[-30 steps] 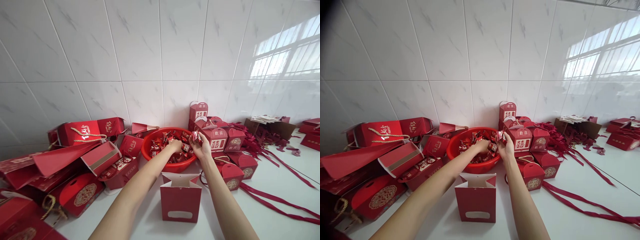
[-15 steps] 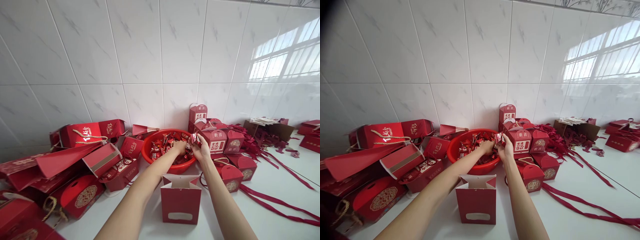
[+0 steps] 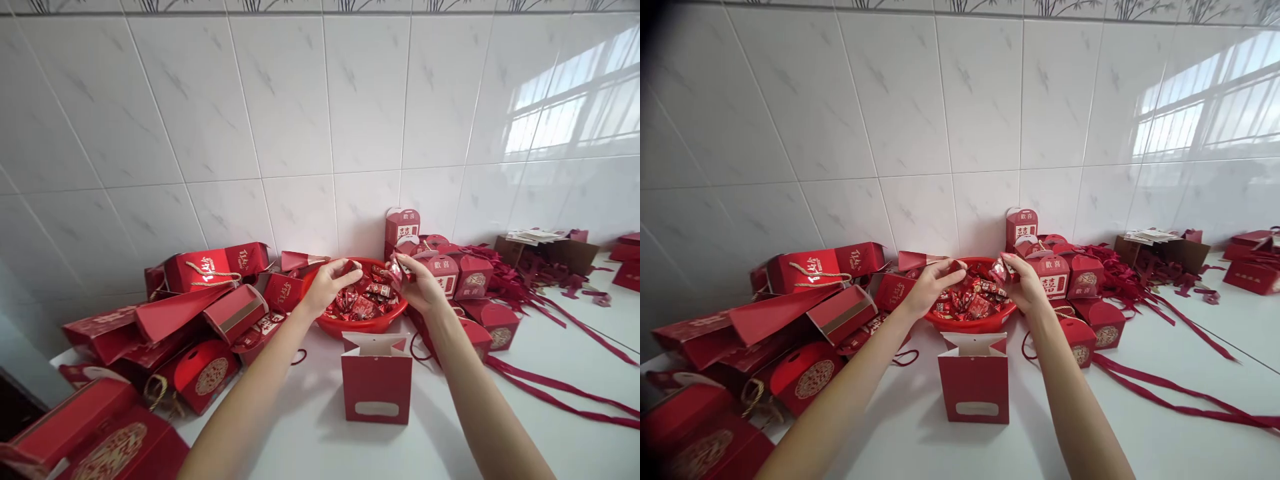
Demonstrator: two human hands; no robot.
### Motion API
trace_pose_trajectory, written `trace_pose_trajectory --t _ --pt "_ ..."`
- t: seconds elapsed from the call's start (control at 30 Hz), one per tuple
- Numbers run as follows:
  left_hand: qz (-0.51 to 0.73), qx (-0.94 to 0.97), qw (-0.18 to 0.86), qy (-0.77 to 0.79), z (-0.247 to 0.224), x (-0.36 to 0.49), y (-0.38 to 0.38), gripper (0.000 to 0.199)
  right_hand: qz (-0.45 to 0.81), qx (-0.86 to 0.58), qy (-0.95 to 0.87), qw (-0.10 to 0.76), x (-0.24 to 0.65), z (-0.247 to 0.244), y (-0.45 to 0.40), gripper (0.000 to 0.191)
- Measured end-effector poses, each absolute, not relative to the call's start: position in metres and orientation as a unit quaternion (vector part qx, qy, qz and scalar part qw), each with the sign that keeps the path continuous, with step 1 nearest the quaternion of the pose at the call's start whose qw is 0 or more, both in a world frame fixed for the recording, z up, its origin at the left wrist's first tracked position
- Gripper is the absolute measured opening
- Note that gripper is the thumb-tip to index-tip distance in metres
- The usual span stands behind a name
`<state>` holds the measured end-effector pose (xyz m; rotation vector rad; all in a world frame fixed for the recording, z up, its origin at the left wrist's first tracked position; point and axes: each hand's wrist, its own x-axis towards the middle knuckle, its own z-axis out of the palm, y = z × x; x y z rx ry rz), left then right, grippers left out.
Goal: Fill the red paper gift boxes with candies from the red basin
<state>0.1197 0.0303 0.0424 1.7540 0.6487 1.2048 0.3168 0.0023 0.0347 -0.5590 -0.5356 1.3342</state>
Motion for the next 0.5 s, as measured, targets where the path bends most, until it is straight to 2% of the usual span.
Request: trace_pose_trajectory --t 0.1,0.2,0.5 --pt "0.537 0.621 0.512 0.253 0.045 0.112 0.002 0.039 0.558 -0.270 -0.441 0.649 0.316 0.056 -0.035 0.017" --pt "0.556 0.575 0.546 0.249 0.042 0.113 -0.024 0.039 0.504 -0.307 -0.558 0.583 0.311 0.066 -0.067 0.024" --pt "0.584 0.601 0.486 0.249 0.031 0.118 -0.057 0.034 0.314 -0.381 -0.671 0.553 0.290 0.080 -0.094 0.023"
